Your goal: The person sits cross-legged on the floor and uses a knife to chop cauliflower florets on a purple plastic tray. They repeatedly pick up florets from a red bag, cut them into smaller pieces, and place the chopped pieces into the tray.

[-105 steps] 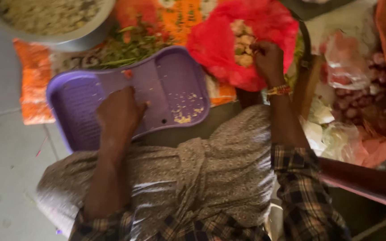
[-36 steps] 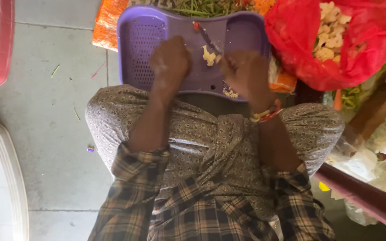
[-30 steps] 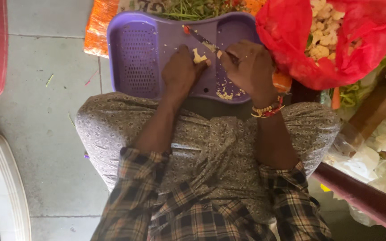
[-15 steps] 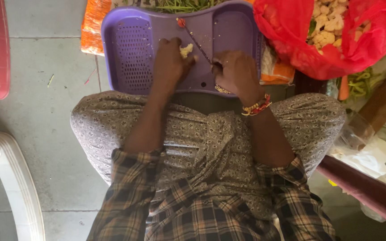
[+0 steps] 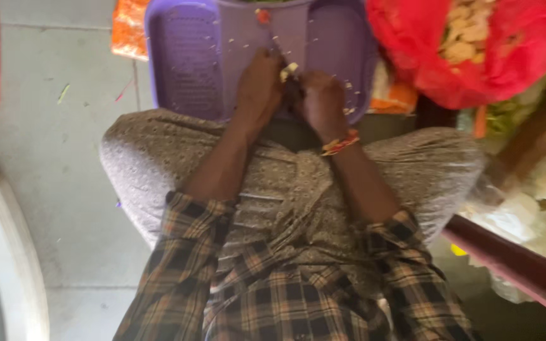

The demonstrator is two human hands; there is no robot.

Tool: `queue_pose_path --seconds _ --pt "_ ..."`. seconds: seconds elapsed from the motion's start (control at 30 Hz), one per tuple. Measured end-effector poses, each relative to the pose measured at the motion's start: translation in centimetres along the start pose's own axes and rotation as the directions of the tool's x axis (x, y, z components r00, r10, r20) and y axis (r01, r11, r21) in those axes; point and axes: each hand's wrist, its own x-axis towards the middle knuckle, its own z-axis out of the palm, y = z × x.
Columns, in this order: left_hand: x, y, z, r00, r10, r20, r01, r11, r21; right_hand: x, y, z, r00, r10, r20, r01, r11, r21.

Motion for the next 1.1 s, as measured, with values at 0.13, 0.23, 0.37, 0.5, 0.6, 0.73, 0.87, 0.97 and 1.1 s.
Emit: queue_pose_path --seconds 0.13,0.23,0.37,0.5,0.6,0.73,0.87,0.97,1.1 --pt "0.7 -0.8 -0.3 1.0 -0.005 -0.026 0.005 1.0 0.018 2.0 0.9 -1.8 0.99 0.119 0.074 -0.123 0.99 0.062" --pt "-2.2 -2.6 0.7 0.994 0.049 -0.093 -0.048 0.999 0.016 0.7 1.1 -2.8 0.95 0.203 0.238 -0.246 0.954 0.17" --pt "1.4 -1.4 0.5 0.997 0.034 -0.065 -0.035 0.999 -0.021 3.0 1.7 -4.1 0.991 -0.053 0.126 0.033 0.987 0.158" --pt "-0.3 -1.6 0.9 0.999 -0.023 -0.025 0.023 0.999 -0.024 0.5 0.4 -0.3 0.991 0.044 0.13 -0.053 0.996 0.073" --pt "0.3 -1.4 1.0 0.999 0.007 -0.032 -0.008 1.0 -0.016 -0.1 0.8 0.9 0.999 0.041 0.012 -0.042 0.989 0.144" --pt "0.9 -1.1 -0.1 0.999 -0.015 -0.044 0.015 1.0 0.012 0.8 1.2 -0.8 0.999 0.001 -0.054 0.004 0.997 0.082" --pt "-0.6 -1.3 -0.2 0.997 0.035 -0.065 -0.037 0.999 -0.029 0.5 1.3 -2.4 0.919 0.318 0.235 -0.346 0.934 0.087" --pt "0.3 -0.4 -1.1 0.998 0.015 -0.054 -0.017 0.999 -0.034 1.0 0.7 -2.5 0.993 0.109 0.049 -0.12 0.937 0.33" --pt "0.0 -0.3 -1.1 0.997 0.025 -0.072 -0.032 0.994 -0.101 -0.3 0.5 1.1 0.994 0.078 0.076 -0.094 0.968 0.233"
